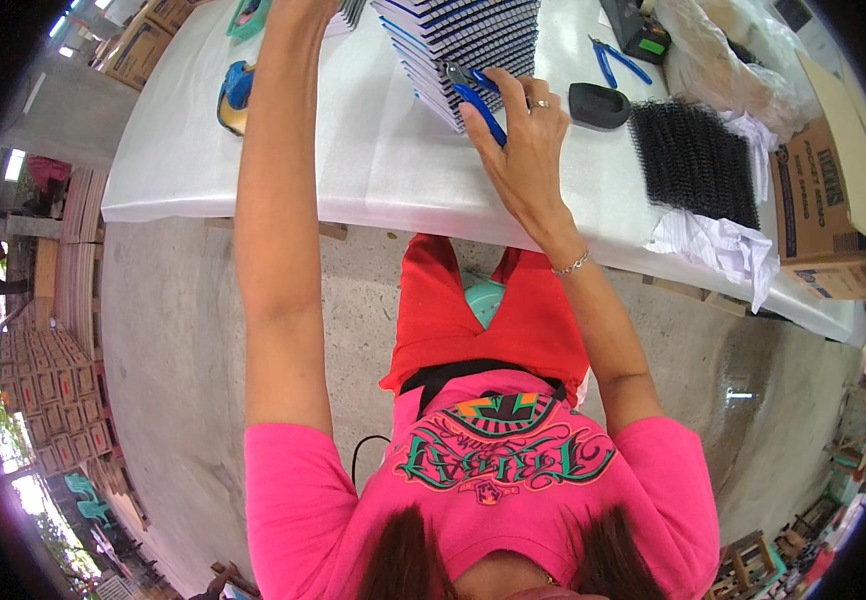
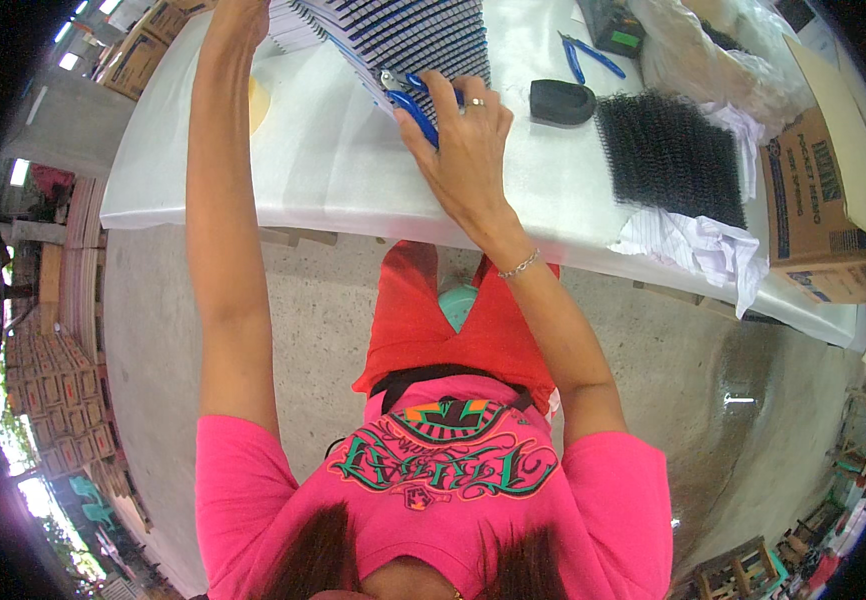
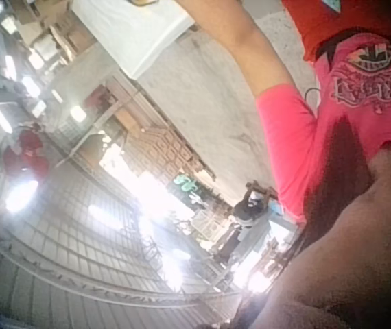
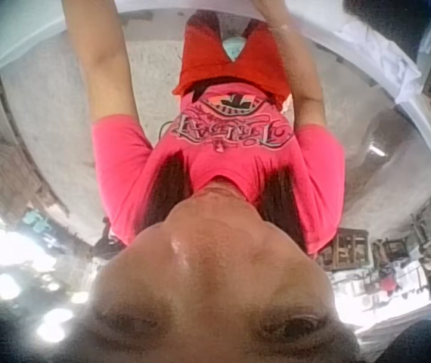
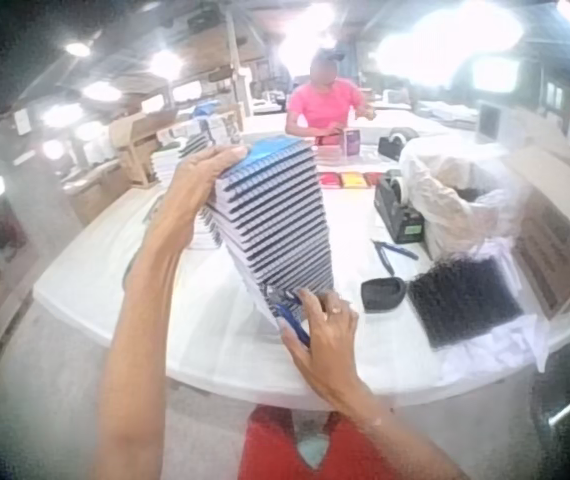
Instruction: The person uses pliers to trim the spiral binding of stacked notebooks. They repeatedly cut small sections of the metal spiral and place the removed pieces on the table. The person works on multiple notebooks in a repetitive manner.
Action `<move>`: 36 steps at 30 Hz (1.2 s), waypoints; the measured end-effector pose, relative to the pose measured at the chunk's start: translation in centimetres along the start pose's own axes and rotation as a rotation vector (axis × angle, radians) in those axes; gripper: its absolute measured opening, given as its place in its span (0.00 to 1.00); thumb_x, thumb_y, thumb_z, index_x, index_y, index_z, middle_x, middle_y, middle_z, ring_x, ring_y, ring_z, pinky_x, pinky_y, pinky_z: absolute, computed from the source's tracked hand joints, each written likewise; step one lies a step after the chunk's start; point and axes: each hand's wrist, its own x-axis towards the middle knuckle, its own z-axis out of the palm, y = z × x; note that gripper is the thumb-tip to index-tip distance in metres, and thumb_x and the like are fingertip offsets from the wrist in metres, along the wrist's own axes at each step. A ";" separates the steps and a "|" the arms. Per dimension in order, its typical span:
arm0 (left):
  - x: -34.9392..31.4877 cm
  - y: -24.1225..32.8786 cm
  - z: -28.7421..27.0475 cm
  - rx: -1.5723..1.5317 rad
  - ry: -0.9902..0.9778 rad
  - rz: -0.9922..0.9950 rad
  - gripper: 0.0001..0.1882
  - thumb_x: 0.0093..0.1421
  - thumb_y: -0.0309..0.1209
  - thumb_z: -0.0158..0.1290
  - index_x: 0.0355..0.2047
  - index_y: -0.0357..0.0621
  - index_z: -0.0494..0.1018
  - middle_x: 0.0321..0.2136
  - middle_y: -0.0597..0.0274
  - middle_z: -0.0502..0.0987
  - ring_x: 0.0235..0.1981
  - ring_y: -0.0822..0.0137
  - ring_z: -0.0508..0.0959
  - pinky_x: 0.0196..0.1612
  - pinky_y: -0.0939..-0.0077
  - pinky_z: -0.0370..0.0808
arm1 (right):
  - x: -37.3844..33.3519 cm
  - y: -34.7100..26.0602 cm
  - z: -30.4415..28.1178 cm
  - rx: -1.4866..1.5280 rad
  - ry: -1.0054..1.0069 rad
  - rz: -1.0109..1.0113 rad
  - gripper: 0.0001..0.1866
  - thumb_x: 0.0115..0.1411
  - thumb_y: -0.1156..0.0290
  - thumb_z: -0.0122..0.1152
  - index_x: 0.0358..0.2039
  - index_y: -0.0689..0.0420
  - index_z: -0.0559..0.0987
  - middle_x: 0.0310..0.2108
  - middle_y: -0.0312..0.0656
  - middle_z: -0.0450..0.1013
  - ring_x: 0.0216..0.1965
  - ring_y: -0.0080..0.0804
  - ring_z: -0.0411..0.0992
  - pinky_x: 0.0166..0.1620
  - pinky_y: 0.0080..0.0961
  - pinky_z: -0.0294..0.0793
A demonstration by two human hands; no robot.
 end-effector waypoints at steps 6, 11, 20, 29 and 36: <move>0.0 -0.3 -0.5 -0.024 0.004 0.008 0.20 0.61 0.44 0.58 0.46 0.43 0.82 0.39 0.64 0.83 0.40 0.71 0.79 0.46 0.78 0.72 | 1.8 -0.9 -2.3 0.500 -0.361 0.382 0.19 0.65 0.56 0.61 0.46 0.60 0.76 0.38 0.52 0.73 0.36 0.45 0.73 0.43 0.37 0.72; -0.1 0.0 -0.2 -0.007 0.023 0.017 0.20 0.61 0.43 0.58 0.46 0.42 0.82 0.38 0.64 0.83 0.39 0.71 0.79 0.45 0.78 0.73 | -0.1 -0.1 -1.2 -0.058 0.007 -0.034 0.23 0.63 0.56 0.64 0.53 0.57 0.75 0.47 0.54 0.69 0.49 0.47 0.66 0.55 0.44 0.61; -0.2 0.2 -0.2 -0.054 -0.007 -0.005 0.20 0.62 0.44 0.58 0.45 0.42 0.82 0.35 0.64 0.83 0.34 0.72 0.80 0.39 0.80 0.74 | -0.9 0.6 0.3 -0.132 0.030 -0.064 0.23 0.64 0.56 0.63 0.54 0.55 0.76 0.47 0.52 0.68 0.51 0.43 0.65 0.55 0.42 0.60; -0.1 0.0 -0.1 -0.070 0.001 0.012 0.19 0.61 0.43 0.58 0.45 0.42 0.82 0.35 0.64 0.83 0.34 0.72 0.80 0.40 0.80 0.74 | 0.7 0.4 -1.9 0.438 -0.287 0.294 0.19 0.65 0.59 0.60 0.50 0.59 0.75 0.40 0.53 0.72 0.42 0.42 0.71 0.45 0.33 0.69; 0.1 -0.3 -0.3 -0.048 0.008 0.002 0.20 0.62 0.44 0.58 0.45 0.42 0.82 0.35 0.64 0.82 0.34 0.72 0.80 0.39 0.80 0.74 | -1.4 0.7 -0.6 -0.128 0.038 -0.060 0.25 0.62 0.56 0.65 0.55 0.55 0.75 0.49 0.51 0.68 0.52 0.44 0.63 0.58 0.45 0.57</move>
